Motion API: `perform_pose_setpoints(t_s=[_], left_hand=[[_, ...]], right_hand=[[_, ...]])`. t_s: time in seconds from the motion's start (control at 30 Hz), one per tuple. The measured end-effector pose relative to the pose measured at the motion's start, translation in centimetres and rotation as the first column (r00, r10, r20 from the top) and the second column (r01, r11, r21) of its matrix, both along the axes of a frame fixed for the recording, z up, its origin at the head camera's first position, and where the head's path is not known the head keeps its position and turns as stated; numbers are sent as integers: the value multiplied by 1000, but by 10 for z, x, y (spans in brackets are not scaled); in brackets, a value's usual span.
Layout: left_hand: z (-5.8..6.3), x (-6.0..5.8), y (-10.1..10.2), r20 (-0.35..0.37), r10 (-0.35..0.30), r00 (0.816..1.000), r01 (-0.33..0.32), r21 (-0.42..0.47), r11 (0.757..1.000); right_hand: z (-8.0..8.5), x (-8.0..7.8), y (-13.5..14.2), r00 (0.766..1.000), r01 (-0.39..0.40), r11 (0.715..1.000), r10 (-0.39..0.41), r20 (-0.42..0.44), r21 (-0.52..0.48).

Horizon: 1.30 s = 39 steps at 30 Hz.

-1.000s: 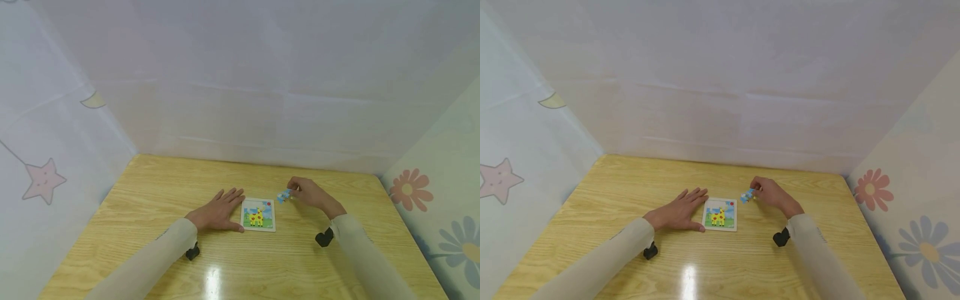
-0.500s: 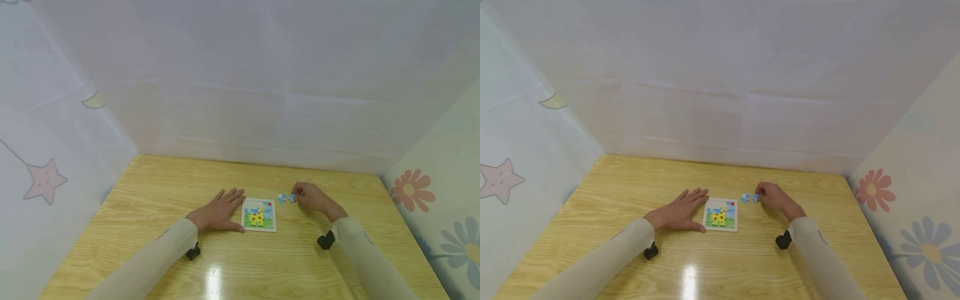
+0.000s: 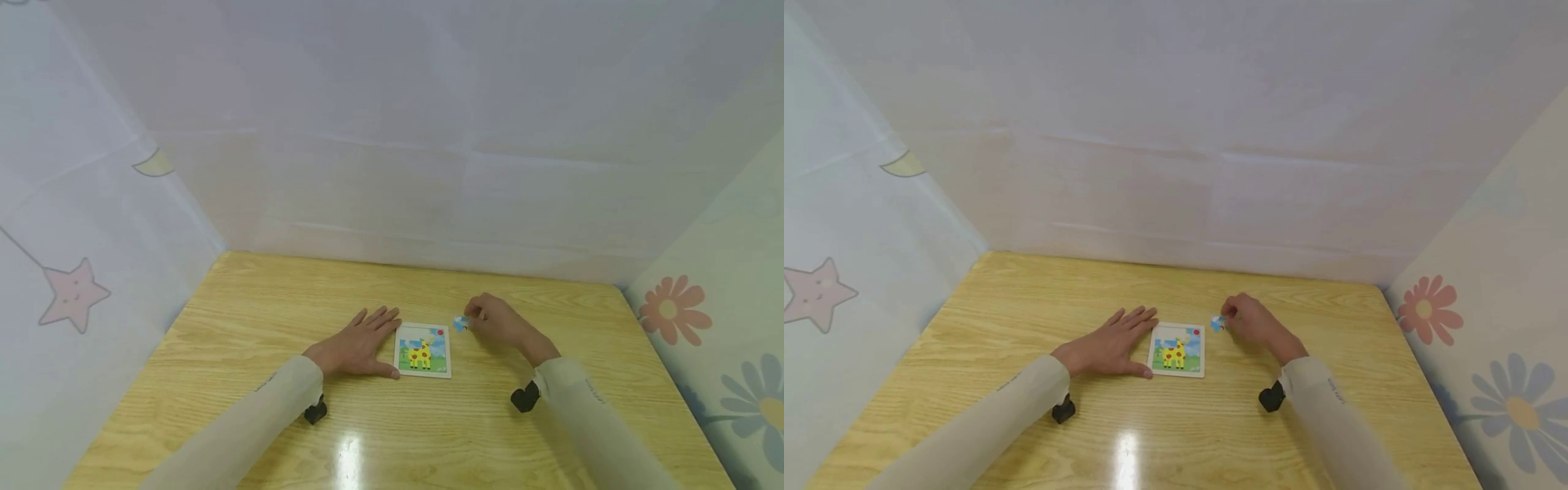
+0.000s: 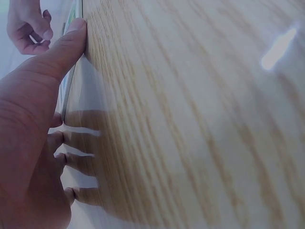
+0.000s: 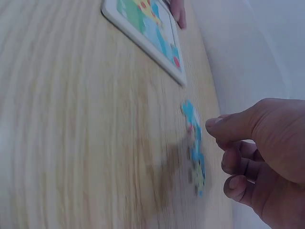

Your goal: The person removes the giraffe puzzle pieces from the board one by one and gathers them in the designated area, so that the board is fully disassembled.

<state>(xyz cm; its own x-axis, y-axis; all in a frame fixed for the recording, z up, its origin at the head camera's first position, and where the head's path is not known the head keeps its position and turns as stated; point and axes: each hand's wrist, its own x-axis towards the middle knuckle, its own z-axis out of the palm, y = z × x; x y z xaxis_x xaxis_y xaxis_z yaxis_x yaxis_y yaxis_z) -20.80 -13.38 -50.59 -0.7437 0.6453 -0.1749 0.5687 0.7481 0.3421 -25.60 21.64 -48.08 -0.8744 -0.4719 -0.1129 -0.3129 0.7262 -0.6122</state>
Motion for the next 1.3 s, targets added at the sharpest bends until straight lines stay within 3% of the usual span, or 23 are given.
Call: perform_pose_setpoints(t_s=[0.4,0.73,1.07,1.3], left_hand=[[0,2,0,9,5,1000,-5,1,1000],[3,1,0,15,7,1000,-7,1,1000],[2,1,0,27,16,1000,-16,-11,1000],[1,1,0,16,6,1000,-6,-7,1000]], right_hand=[[-3,21,-51,988,-139,983,146,-48,124],[-8,22,-59,991,-124,982,129,-23,144],[-8,24,-60,987,-152,973,160,-33,172],[-4,24,-61,986,-159,977,165,-32,139]])
